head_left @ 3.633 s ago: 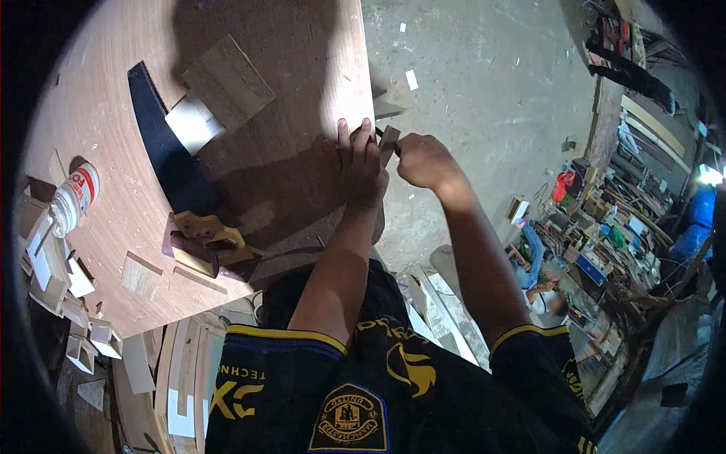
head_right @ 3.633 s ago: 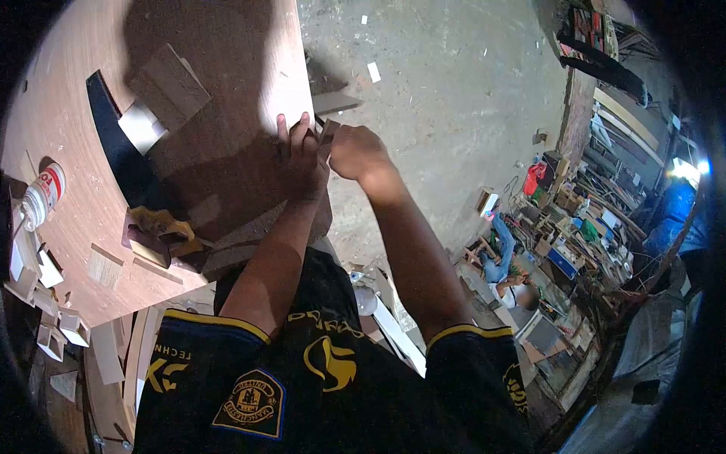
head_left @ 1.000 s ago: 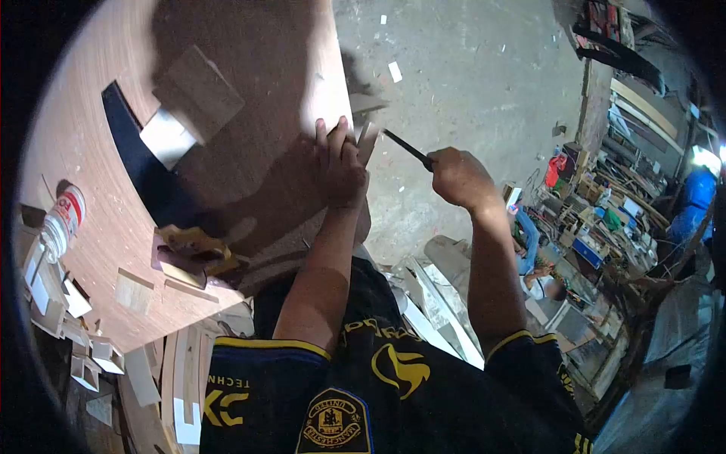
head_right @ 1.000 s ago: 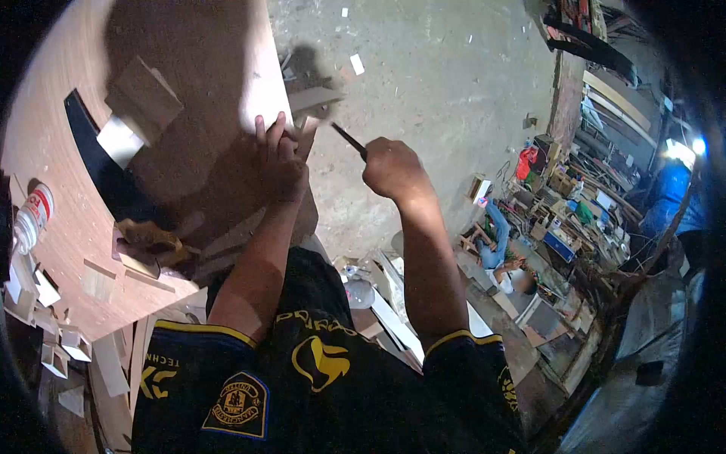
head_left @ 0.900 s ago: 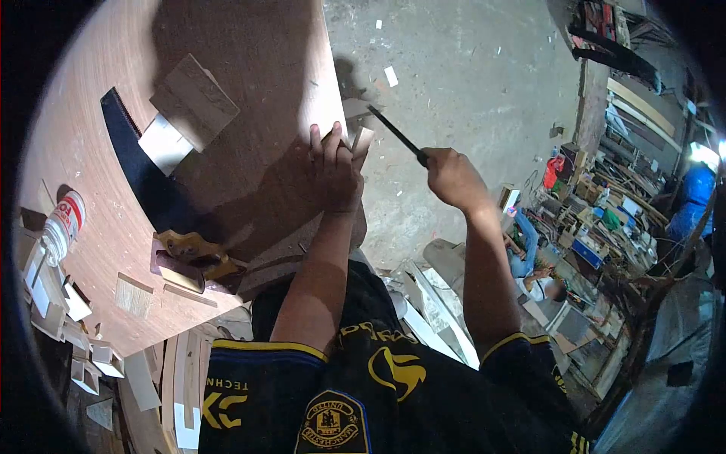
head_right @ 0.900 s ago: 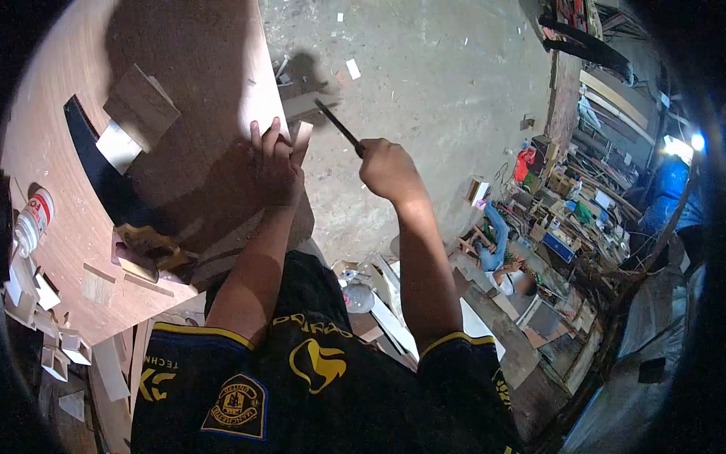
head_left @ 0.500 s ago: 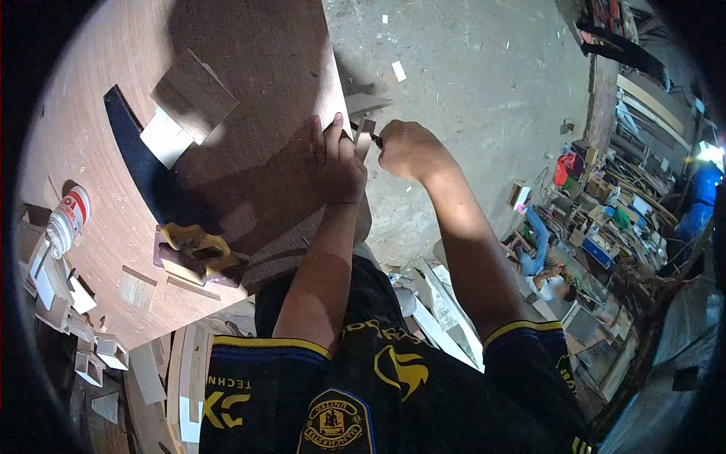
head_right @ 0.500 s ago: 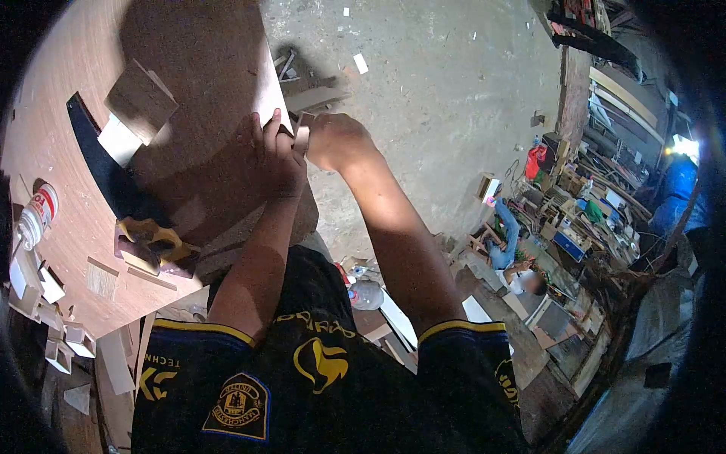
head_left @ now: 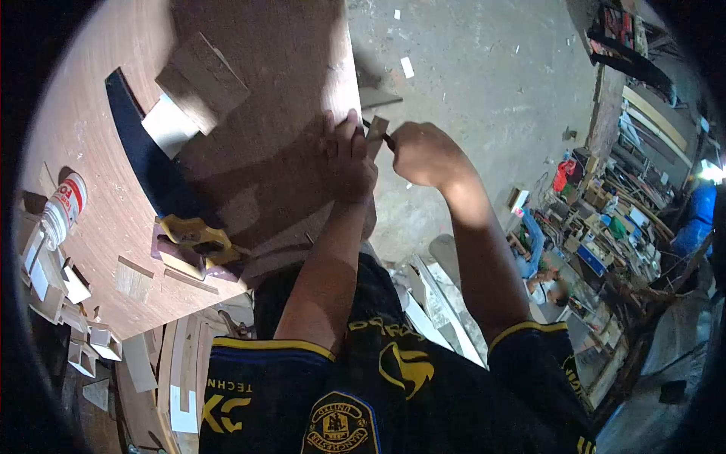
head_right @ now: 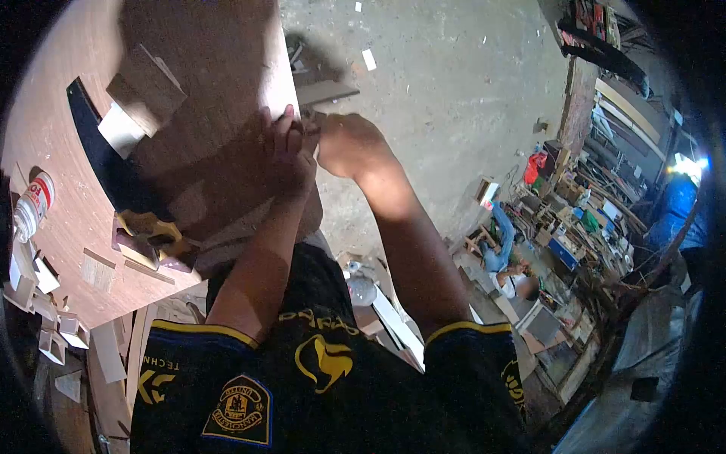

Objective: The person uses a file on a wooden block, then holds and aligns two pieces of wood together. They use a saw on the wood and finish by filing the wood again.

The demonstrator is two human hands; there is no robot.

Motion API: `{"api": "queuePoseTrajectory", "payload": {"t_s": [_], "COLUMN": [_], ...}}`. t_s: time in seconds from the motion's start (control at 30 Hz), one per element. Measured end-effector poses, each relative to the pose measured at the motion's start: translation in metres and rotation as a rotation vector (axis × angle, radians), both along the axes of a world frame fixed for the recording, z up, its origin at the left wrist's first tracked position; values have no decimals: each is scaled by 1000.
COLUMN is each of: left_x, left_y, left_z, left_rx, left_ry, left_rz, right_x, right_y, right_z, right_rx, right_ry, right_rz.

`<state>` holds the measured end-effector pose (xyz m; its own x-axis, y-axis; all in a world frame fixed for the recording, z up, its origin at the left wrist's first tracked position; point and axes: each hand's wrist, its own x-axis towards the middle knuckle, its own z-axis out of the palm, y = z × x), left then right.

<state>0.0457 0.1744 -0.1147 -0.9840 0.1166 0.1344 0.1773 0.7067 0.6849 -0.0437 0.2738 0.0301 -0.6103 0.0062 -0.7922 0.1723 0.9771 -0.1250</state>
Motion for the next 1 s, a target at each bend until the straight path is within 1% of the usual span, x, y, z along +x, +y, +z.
{"api": "queuePoseTrajectory", "payload": {"t_s": [0.03,0.1,0.17,0.2,0.23,0.3,0.33,0.4,0.43,0.47,0.5,0.53,0.57,0.6,0.63,0.67,0.7,0.77,0.83,0.87,0.93,0.97,1.0], "left_x": [2,-8,-7,-6,-9,-5,-4,-7,-6,-5,-3,-3,-3,-6,-4,-5,-3,-17,-32,-37,-45,-50,-59], "left_y": [0,4,4,7,6,-2,0,0,-1,-3,-3,-1,1,-2,-2,-3,-4,-12,-23,-26,-32,-37,-41], "left_z": [1,-3,-6,-6,-2,7,3,5,7,5,3,1,-3,3,-4,-13,-17,5,22,19,12,8,7], "left_rx": [17,38,-17,-7,-9,43,67,92,112,-121,-117,-29,60,93,98,114,129,104,-126,-134,-98,-111,-151], "left_ry": [12,58,182,151,141,-9,4,6,-7,14,20,21,21,89,92,128,164,186,127,143,6,16,116], "left_rz": [-2,10,51,80,94,-1,8,8,13,-50,-59,-30,-7,-38,-58,-74,-92,-146,-256,-275,-244,-266,-314], "right_x": [3,4,9,18,19,32,35,34,40,49,52,54,54,54,52,47,39,22,28,32,46,57,69], "right_y": [-3,-4,-7,-11,-5,17,22,33,41,48,51,53,54,54,52,51,44,38,43,48,56,61,65], "right_z": [4,-5,-7,-7,-4,13,17,24,25,23,25,26,23,19,17,15,21,32,32,34,34,26,18], "right_rx": [-11,-15,-151,-63,-62,-84,-81,203,209,194,178,152,154,59,-35,-70,-69,-64,-61,-60,-74,-71,-67], "right_ry": [7,6,-221,-210,-220,0,3,-290,-284,-150,-14,24,35,48,61,35,39,-55,4,17,32,73,117], "right_rz": [-7,-27,22,2,16,5,-2,-48,-56,-163,-270,-335,-351,-329,-307,-264,-284,-294,-314,-348,-405,-456,-509]}}
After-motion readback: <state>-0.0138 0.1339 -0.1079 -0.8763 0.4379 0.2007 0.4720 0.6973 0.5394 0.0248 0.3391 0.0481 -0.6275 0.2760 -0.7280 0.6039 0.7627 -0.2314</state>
